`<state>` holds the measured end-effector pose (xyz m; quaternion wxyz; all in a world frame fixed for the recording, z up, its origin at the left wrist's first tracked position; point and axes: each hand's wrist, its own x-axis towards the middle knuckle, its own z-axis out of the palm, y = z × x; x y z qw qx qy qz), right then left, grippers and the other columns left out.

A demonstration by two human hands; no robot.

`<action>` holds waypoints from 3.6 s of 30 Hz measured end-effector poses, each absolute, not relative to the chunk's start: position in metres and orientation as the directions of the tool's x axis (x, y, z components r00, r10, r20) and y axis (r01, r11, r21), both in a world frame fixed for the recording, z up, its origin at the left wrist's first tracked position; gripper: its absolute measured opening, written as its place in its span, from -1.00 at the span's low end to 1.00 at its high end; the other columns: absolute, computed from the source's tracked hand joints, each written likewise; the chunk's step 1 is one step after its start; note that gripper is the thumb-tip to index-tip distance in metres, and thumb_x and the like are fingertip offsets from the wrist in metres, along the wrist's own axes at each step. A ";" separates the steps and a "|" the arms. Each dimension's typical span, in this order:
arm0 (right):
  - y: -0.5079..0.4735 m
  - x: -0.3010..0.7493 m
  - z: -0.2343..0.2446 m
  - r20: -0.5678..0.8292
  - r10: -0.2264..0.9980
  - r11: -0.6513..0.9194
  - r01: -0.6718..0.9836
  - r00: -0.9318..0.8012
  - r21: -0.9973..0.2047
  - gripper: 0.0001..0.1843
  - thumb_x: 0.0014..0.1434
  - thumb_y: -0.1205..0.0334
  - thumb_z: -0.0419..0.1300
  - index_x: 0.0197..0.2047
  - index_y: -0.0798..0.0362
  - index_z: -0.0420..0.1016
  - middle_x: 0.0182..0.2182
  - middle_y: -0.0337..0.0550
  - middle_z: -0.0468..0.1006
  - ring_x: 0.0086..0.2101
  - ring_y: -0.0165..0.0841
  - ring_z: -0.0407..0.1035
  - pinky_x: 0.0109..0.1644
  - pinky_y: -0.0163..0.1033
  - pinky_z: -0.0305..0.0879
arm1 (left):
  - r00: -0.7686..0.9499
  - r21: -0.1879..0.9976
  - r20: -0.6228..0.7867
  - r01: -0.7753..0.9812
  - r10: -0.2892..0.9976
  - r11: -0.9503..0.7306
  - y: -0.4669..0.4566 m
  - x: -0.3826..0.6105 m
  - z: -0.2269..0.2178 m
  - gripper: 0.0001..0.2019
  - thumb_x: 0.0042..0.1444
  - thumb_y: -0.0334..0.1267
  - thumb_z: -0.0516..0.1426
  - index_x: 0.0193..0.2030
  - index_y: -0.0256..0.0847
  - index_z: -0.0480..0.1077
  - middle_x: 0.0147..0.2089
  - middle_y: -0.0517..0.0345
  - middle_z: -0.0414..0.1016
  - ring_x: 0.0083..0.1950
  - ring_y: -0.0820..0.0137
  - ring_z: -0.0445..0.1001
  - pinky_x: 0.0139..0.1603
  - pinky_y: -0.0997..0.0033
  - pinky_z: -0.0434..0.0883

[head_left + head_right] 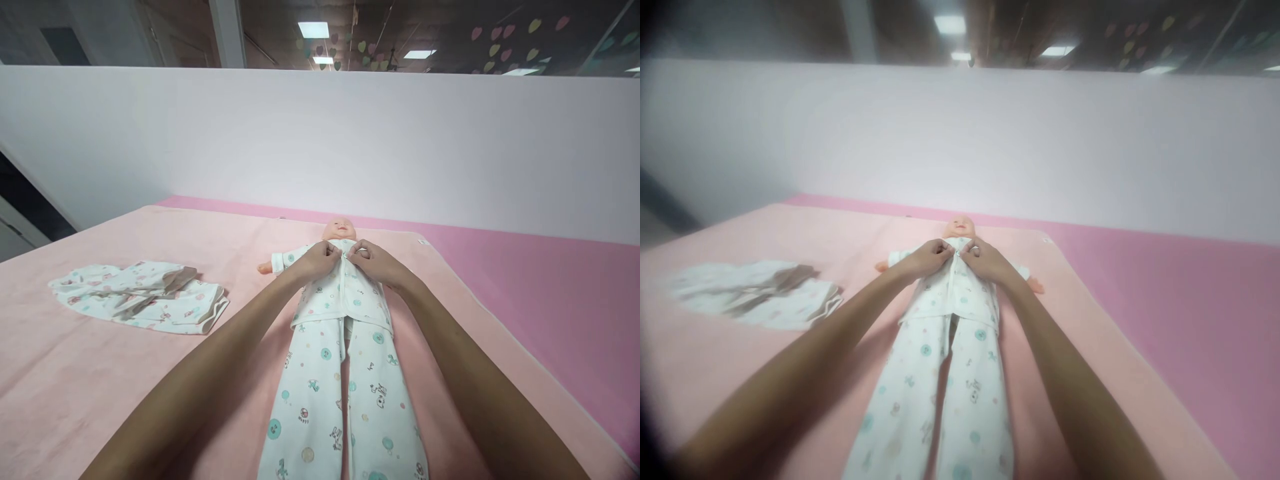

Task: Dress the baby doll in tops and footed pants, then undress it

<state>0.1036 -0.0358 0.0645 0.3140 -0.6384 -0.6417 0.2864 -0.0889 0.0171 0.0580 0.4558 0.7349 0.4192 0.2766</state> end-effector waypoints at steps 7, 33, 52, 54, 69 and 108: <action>-0.039 0.093 0.066 0.015 0.993 -0.070 0.666 0.121 -0.742 -0.79 0.31 -0.01 0.22 -0.13 -0.06 0.42 -0.45 -0.27 0.45 -0.44 -0.30 0.30 -0.38 -0.22 0.17 | 0.463 0.868 0.072 0.407 0.883 -0.284 0.017 -0.085 0.053 -0.83 0.32 -0.14 0.15 -0.25 -0.15 0.32 -0.38 0.23 0.40 -0.36 0.39 0.34 -0.32 0.37 0.25; -0.063 0.063 0.079 0.229 0.970 0.056 0.846 0.079 -0.530 -0.92 0.34 0.24 0.10 -0.11 -0.03 0.39 -0.25 -0.06 0.62 -0.17 -0.13 0.49 -0.17 -0.15 0.23 | 0.445 0.870 0.103 0.393 0.890 -0.298 0.022 -0.082 0.045 -0.86 0.29 -0.16 0.17 -0.19 -0.17 0.39 -0.28 0.18 0.54 -0.26 0.36 0.49 -0.25 0.39 0.32; 0.016 0.110 0.056 0.056 0.982 -0.078 0.658 0.181 -0.749 -0.64 0.28 -0.07 0.37 -0.09 0.06 0.54 -0.34 -0.20 0.58 -0.38 -0.36 0.35 -0.32 -0.30 0.17 | 0.402 0.881 0.106 0.386 0.909 -0.273 0.052 -0.071 0.053 -0.70 0.28 -0.16 0.15 -0.47 -0.15 0.28 -0.54 0.26 0.27 -0.45 0.40 0.25 -0.36 0.35 0.16; 0.018 0.115 0.056 0.046 0.986 -0.065 0.617 0.161 -0.784 -0.64 0.24 -0.06 0.41 -0.13 0.06 0.55 -0.40 -0.25 0.54 -0.43 -0.40 0.31 -0.35 -0.31 0.15 | 0.393 0.881 0.104 0.390 0.914 -0.268 0.053 -0.070 0.050 -0.71 0.27 -0.15 0.16 -0.47 -0.15 0.30 -0.55 0.25 0.31 -0.45 0.38 0.29 -0.36 0.35 0.18; 0.014 0.110 0.059 0.013 0.978 -0.091 0.486 0.207 -0.869 -0.69 0.17 0.06 0.45 -0.11 0.09 0.68 -0.24 -0.12 0.69 -0.28 -0.33 0.47 -0.25 -0.30 0.29 | 0.296 0.907 0.093 0.369 0.951 -0.203 0.060 -0.064 0.040 -0.74 0.23 -0.08 0.28 -0.07 -0.21 0.55 -0.17 0.03 0.67 -0.25 0.30 0.56 -0.27 0.41 0.34; 0.006 0.099 0.059 0.096 0.958 -0.103 0.638 0.269 -0.763 -0.75 0.27 0.08 0.30 -0.17 0.10 0.65 -0.22 -0.06 0.73 -0.21 -0.25 0.56 -0.19 -0.28 0.36 | 0.222 0.959 0.046 0.264 0.974 -0.105 0.057 -0.061 0.035 -0.85 0.25 -0.16 0.26 -0.24 -0.20 0.50 -0.42 0.15 0.54 -0.38 0.36 0.48 -0.28 0.38 0.39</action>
